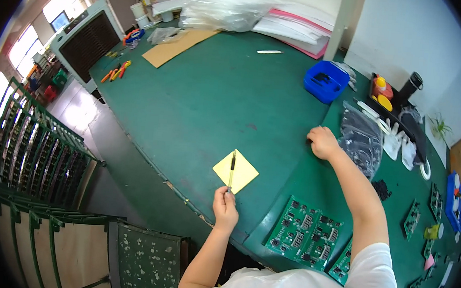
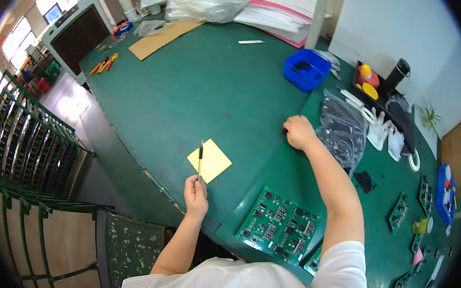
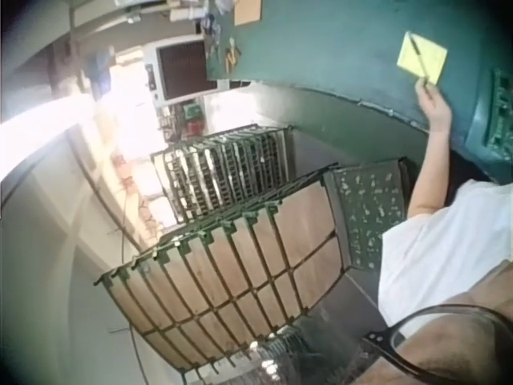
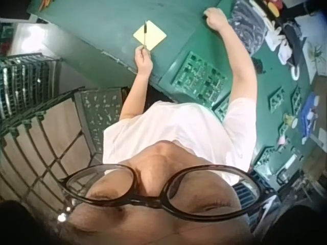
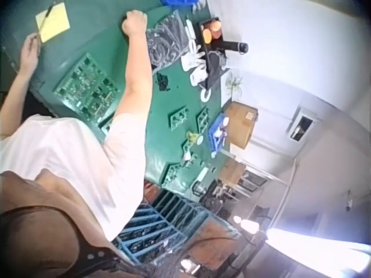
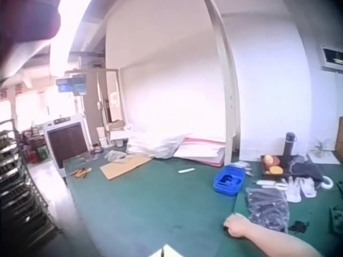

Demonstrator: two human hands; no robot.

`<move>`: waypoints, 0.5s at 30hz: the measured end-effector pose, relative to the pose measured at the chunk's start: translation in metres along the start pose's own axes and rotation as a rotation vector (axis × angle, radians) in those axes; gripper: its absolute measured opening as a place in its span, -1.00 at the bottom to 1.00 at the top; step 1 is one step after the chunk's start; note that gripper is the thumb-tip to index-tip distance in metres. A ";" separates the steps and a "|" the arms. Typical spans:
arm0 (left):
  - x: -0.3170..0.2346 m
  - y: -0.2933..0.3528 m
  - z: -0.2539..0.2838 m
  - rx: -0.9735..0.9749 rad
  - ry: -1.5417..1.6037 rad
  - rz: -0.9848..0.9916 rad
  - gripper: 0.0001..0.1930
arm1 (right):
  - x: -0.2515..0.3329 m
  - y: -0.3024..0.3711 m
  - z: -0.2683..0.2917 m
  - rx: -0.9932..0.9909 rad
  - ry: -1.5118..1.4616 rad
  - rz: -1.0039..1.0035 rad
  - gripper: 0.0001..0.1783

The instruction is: The person assembles small plastic components onto printed circuit boards by hand.

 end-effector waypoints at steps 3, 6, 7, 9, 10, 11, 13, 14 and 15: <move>-0.010 0.007 -0.002 -0.005 -0.105 -0.014 -0.85 | 0.006 0.004 0.004 0.039 0.042 0.068 -0.76; -0.009 0.009 -0.025 0.029 -0.097 -0.012 -0.83 | -0.013 0.027 0.013 0.034 0.131 0.105 -0.80; -0.004 0.010 -0.026 0.043 -0.115 -0.009 -0.84 | -0.012 0.022 0.013 0.144 0.134 0.043 -0.81; -0.005 0.011 -0.022 0.058 -0.158 -0.018 -0.85 | -0.027 0.016 0.009 0.059 0.063 0.009 -0.85; -0.009 0.012 -0.019 0.046 -0.185 -0.031 -0.86 | -0.034 0.012 0.009 -0.059 0.013 -0.008 -0.86; -0.006 0.012 -0.017 0.045 -0.180 -0.008 -0.86 | -0.043 0.007 0.002 -0.071 0.006 0.025 -0.86; -0.006 0.012 -0.016 0.033 -0.169 -0.009 -0.86 | -0.075 0.002 -0.011 -0.070 0.238 -0.071 -0.83; -0.003 0.012 -0.016 0.044 -0.156 0.003 -0.85 | -0.077 -0.001 -0.013 -0.078 0.232 -0.050 -0.83; -0.007 0.010 -0.015 -0.015 -0.133 -0.042 -0.84 | -0.081 -0.004 -0.015 -0.023 0.258 -0.056 -0.80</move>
Point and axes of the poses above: each hand's wrist, its own y-axis away from the middle knuckle, its own z-axis out of the back of the hand, x = y × z, the point moved 6 cm from there along -y, towards the middle knuckle, and after that the axes turned 9 degrees about -y, right-handed, at the moved point
